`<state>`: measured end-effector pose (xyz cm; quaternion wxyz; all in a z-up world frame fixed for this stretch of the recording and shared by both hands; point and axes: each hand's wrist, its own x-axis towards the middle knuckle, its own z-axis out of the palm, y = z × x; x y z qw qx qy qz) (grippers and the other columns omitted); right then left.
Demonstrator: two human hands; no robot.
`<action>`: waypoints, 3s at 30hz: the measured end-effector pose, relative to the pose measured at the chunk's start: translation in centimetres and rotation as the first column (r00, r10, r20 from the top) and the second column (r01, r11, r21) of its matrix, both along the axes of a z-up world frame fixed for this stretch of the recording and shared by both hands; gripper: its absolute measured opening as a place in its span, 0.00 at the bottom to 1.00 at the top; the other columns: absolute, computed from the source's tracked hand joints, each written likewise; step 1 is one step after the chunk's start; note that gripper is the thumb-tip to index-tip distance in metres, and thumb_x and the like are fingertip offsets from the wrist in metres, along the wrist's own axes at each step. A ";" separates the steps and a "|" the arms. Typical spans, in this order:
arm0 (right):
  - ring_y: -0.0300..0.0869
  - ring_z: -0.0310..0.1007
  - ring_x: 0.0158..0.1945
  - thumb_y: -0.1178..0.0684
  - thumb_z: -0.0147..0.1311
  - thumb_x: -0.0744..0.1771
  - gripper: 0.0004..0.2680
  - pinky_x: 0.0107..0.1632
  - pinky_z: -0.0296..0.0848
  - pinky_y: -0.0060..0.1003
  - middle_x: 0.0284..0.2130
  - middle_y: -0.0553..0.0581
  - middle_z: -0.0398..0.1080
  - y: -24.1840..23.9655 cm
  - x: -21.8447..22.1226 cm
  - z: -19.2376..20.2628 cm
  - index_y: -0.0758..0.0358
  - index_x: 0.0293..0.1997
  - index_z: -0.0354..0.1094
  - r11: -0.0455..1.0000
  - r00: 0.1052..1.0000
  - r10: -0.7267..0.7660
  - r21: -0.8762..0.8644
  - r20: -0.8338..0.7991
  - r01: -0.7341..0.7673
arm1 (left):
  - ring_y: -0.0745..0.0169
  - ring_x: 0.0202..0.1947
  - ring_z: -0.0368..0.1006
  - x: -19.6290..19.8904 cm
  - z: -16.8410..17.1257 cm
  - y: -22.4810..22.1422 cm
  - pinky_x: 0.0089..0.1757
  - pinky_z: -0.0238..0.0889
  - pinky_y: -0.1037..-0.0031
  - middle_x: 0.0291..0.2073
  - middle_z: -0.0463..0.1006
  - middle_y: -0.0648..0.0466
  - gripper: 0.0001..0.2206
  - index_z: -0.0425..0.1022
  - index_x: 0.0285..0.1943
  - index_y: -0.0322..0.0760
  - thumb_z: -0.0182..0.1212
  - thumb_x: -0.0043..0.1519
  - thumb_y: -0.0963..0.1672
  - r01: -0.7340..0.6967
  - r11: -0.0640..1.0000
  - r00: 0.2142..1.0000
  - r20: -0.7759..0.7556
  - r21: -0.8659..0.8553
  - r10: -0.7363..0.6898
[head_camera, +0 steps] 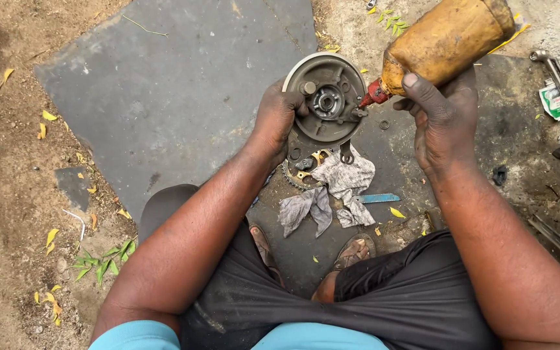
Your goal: The person sits on the ground and squeezes oil from a plastic bottle onto a motorcycle brake drum plate, then wipes the part with a cloth. They then fit brake shoes into the drum plate, pressing the components together by hand.
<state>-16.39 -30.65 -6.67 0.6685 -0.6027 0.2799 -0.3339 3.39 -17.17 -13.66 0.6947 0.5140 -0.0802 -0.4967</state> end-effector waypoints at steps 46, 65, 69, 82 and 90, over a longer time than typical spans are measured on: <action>0.46 0.75 0.58 0.48 0.65 0.66 0.28 0.50 0.81 0.41 0.59 0.61 0.68 -0.8 -1.5 0.3 0.66 0.70 0.53 0.986 0.995 -0.082 0.148 0.050 0.073 | 0.57 0.34 0.73 -0.9 -2.4 -1.1 0.40 0.78 0.63 0.36 0.70 0.47 0.20 0.65 0.53 0.26 0.49 0.49 0.37 -0.054 0.998 0.983 -0.172 0.026 0.057; 0.44 0.70 0.65 0.55 0.69 0.69 0.28 0.64 0.79 0.39 0.61 0.61 0.64 0.1 -2.0 -2.3 0.63 0.72 0.46 0.986 1.000 0.006 -0.167 0.022 -0.002 | 0.55 0.30 0.76 -0.8 -1.6 -1.0 0.37 0.80 0.64 0.36 0.69 0.43 0.17 0.61 0.51 0.23 0.50 0.52 0.38 -0.105 0.987 0.956 -0.261 0.122 0.134; 0.46 0.66 0.72 0.58 0.68 0.70 0.28 0.73 0.70 0.42 0.64 0.61 0.62 -0.2 -2.2 -2.7 0.63 0.73 0.45 0.987 0.998 0.008 -0.159 0.069 0.003 | 0.55 0.31 0.76 -0.6 -1.8 -1.0 0.37 0.81 0.65 0.36 0.69 0.44 0.18 0.62 0.51 0.23 0.49 0.52 0.39 -0.119 0.987 0.958 -0.250 0.110 0.144; 0.47 0.62 0.73 0.60 0.69 0.71 0.28 0.78 0.59 0.45 0.66 0.61 0.60 0.1 -2.1 -3.1 0.61 0.72 0.45 0.980 0.997 0.035 -0.198 0.074 -0.020 | 0.54 0.31 0.75 -0.8 -1.8 -1.1 0.37 0.80 0.62 0.36 0.69 0.43 0.17 0.62 0.50 0.23 0.49 0.51 0.39 -0.132 0.984 0.954 -0.253 0.118 0.159; 0.47 0.63 0.73 0.60 0.70 0.70 0.28 0.78 0.59 0.45 0.65 0.60 0.60 0.1 -2.0 -3.1 0.61 0.72 0.44 0.978 0.996 0.051 -0.203 0.080 -0.034 | 0.56 0.33 0.74 -0.6 -1.5 -1.3 0.39 0.79 0.64 0.37 0.69 0.44 0.20 0.63 0.53 0.24 0.49 0.51 0.39 -0.126 0.986 0.959 -0.241 0.112 0.150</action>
